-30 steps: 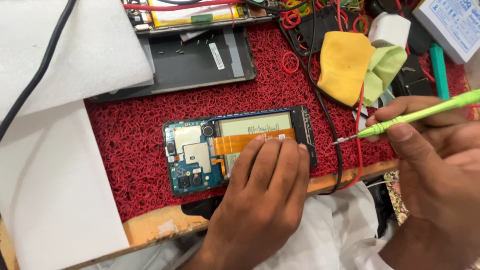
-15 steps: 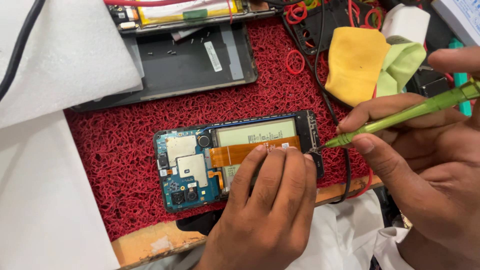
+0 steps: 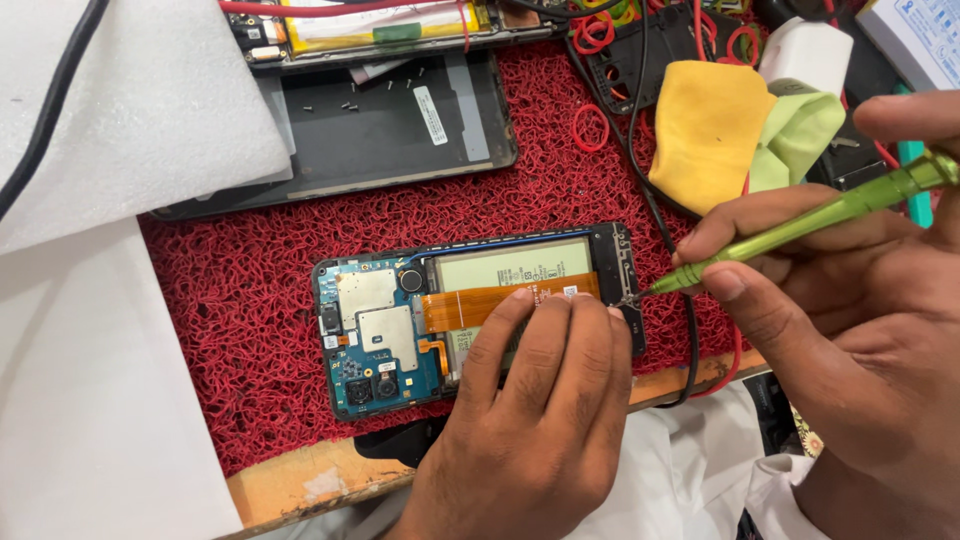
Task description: The person uses tweezers to adjust a ribbon cable and then uses a screwdriver to remove screws from the frame of a disassembled smartphone. The person works on the phone's internal components on a red mat.
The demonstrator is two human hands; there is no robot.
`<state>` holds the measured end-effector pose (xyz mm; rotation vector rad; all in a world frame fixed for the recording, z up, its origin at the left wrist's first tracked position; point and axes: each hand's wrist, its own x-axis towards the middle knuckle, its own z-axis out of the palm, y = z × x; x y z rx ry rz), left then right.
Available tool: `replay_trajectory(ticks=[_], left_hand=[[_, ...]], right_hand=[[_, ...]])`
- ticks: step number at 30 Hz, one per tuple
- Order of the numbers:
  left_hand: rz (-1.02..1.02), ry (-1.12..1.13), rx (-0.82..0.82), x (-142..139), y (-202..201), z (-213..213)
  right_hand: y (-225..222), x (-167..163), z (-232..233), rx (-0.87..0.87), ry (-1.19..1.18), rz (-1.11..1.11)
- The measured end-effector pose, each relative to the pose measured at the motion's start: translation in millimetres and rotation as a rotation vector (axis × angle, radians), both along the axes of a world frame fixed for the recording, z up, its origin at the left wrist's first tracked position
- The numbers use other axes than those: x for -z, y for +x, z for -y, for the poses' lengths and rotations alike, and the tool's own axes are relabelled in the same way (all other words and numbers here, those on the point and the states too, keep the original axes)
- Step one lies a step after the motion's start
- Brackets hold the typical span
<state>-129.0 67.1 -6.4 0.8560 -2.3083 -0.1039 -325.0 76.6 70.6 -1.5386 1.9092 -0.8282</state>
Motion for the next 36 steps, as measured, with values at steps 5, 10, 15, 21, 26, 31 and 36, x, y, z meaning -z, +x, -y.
replay_trajectory(ticks=[5,10,15,21,26,31,36], left_hand=[[-0.002,0.004,0.001,-0.5,-0.6,0.3],[0.002,0.009,-0.006,0.2,-1.1,-0.2],[0.002,0.009,-0.002,0.5,-0.3,-0.3],[0.003,0.010,0.005,0.3,0.8,0.7],[0.002,0.002,0.003,0.1,1.8,-0.3],[0.004,-0.012,-0.001,0.8,1.6,0.6],[0.002,-0.005,0.006,0.6,1.9,0.4]], right_hand=[[-2.3,-3.8,5.0,-0.017,-0.024,-0.064],[2.0,-3.3,6.9,0.041,0.028,-0.002],[4.5,4.5,13.2,-0.028,-0.178,0.142],[-5.0,5.3,10.5,-0.076,-0.119,0.082],[-8.5,7.5,8.7,-0.086,-0.066,-0.026],[-9.8,7.3,11.4,-0.087,-0.064,0.008],[-9.3,7.5,13.1,-0.150,-0.100,0.005]])
